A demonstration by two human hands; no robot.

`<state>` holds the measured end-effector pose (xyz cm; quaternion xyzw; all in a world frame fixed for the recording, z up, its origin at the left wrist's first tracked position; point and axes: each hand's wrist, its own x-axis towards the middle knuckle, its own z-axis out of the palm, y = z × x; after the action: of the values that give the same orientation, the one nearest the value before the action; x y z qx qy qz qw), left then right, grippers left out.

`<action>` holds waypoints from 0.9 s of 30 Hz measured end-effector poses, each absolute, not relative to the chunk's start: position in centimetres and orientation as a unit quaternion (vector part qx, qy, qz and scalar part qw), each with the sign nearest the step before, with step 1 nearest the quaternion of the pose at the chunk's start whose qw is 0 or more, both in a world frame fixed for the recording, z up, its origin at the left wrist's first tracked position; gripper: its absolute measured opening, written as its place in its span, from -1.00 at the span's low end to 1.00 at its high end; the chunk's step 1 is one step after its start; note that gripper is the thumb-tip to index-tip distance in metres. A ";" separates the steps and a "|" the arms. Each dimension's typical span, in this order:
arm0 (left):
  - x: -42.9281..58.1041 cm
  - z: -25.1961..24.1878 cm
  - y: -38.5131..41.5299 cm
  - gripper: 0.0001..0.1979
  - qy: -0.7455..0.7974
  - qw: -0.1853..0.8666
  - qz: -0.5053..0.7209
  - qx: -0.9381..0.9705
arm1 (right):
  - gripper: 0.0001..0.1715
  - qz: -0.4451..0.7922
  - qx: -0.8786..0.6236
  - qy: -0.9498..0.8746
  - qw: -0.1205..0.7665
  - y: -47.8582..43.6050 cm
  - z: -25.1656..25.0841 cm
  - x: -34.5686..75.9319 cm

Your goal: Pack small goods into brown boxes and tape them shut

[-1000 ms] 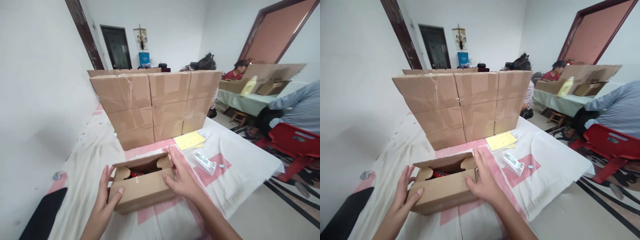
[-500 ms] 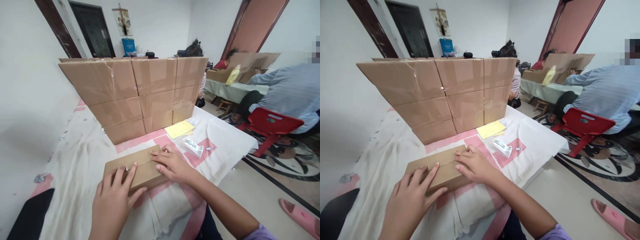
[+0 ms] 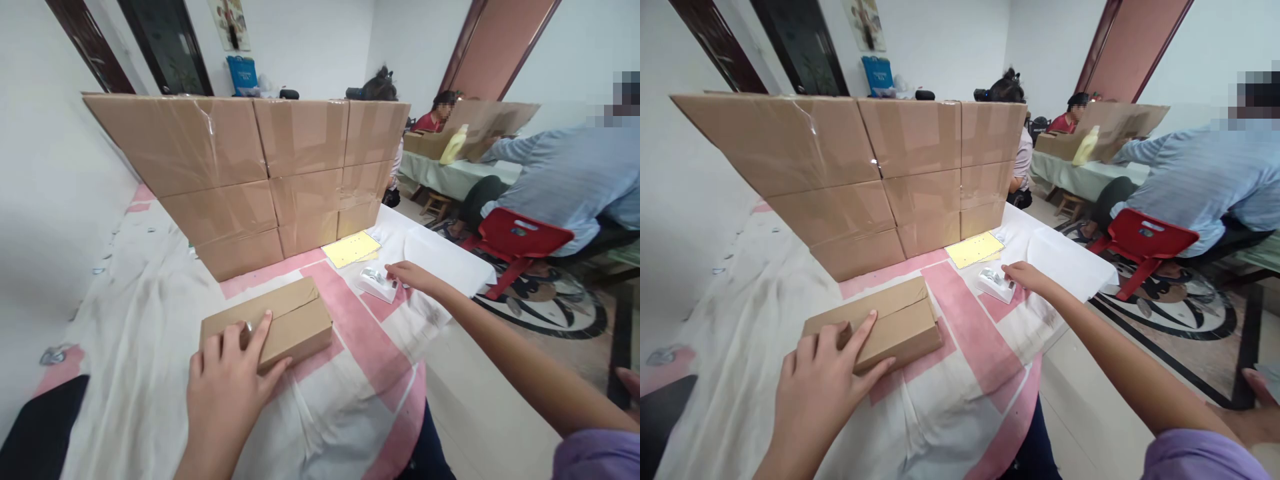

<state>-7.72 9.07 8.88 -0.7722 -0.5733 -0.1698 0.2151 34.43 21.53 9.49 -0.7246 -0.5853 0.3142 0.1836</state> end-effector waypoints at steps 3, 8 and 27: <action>-7.7 9.1 8.9 -0.32 -0.572 0.234 -0.150 -0.772 | -0.46 0.372 -0.730 -0.557 0.137 22.4 9.7 34.6; -7.8 9.2 8.4 -0.24 -0.558 0.266 -0.145 -0.773 | -0.55 0.450 -0.723 -0.519 0.074 23.7 9.8 34.4; -7.9 8.7 8.5 -0.13 -0.599 0.216 -0.150 -0.756 | -0.69 0.432 -0.694 -0.557 0.144 21.1 10.0 35.2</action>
<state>-7.94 8.49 8.65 -0.7564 -0.5990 -0.1497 0.2160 35.25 21.07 10.02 -0.6944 -0.5567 0.4324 0.1445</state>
